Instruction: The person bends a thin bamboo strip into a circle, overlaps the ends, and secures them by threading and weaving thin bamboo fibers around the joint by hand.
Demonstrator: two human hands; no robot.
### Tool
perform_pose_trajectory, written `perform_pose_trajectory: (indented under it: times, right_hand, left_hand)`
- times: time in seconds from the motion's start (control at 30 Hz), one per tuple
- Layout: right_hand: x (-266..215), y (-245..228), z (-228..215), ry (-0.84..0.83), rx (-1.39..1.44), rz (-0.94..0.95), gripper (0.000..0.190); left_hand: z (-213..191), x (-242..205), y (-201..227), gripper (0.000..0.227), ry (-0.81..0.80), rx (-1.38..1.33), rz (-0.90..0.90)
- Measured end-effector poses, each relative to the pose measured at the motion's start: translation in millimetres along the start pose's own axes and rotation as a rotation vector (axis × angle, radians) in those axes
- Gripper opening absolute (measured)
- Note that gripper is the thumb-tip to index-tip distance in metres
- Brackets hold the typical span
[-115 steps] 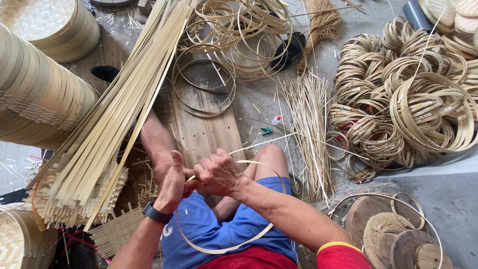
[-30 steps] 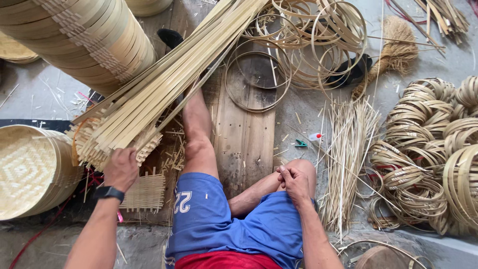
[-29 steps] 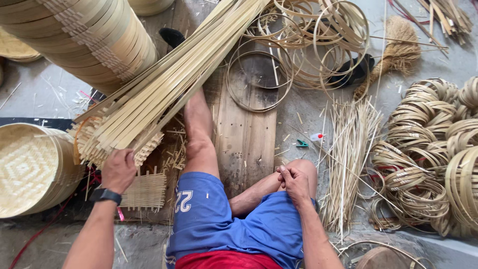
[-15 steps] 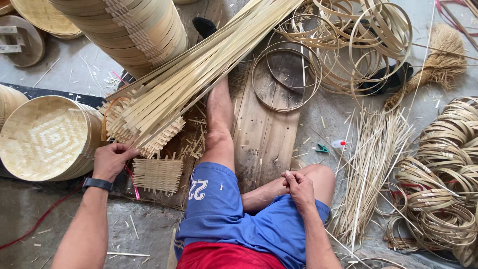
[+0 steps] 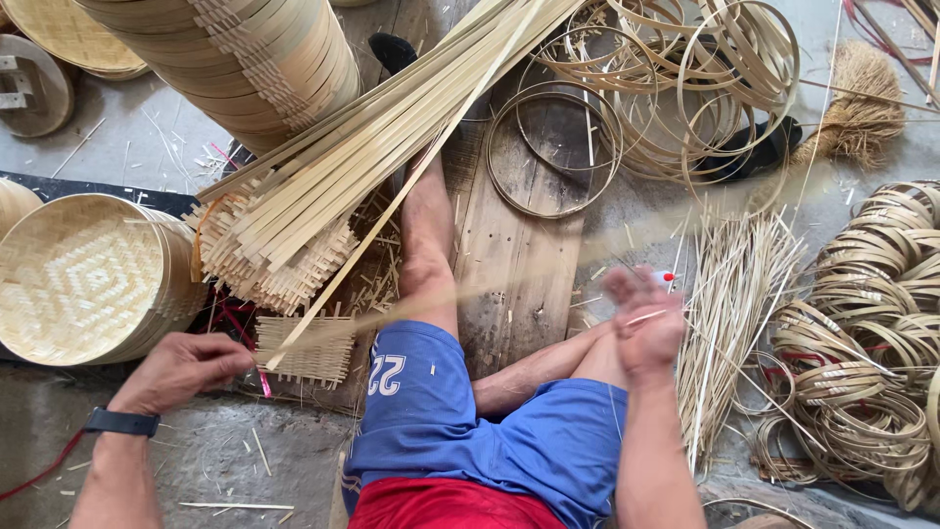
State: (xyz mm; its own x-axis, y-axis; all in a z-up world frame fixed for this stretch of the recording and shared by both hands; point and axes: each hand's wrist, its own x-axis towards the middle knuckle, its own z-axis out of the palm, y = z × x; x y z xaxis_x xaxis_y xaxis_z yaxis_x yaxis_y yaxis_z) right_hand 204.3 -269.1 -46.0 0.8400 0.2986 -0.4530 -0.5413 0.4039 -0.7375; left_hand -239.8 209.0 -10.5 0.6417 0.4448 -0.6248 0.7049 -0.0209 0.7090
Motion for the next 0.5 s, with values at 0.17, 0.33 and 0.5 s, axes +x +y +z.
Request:
perform_pose_trajectory:
  times: [0.17, 0.33, 0.5]
  right_hand:
    - [18.2, -74.1, -41.4, 0.338, 0.389, -0.344, 0.045]
    - [2.2, -117.6, -80.9, 0.558, 0.176, -0.571, 0.044]
    - [-22.5, -142.9, -128.9, 0.586, 0.143, -0.688, 0.071]
  left_hand:
    - [14.9, 8.1, -10.3, 0.023, -0.058, 0.175, -0.145]
    - [4.3, 12.7, -23.5, 0.024, -0.001, 0.267, -0.149]
    - [0.2, 20.8, -30.9, 0.017, 0.184, -0.132, -0.265]
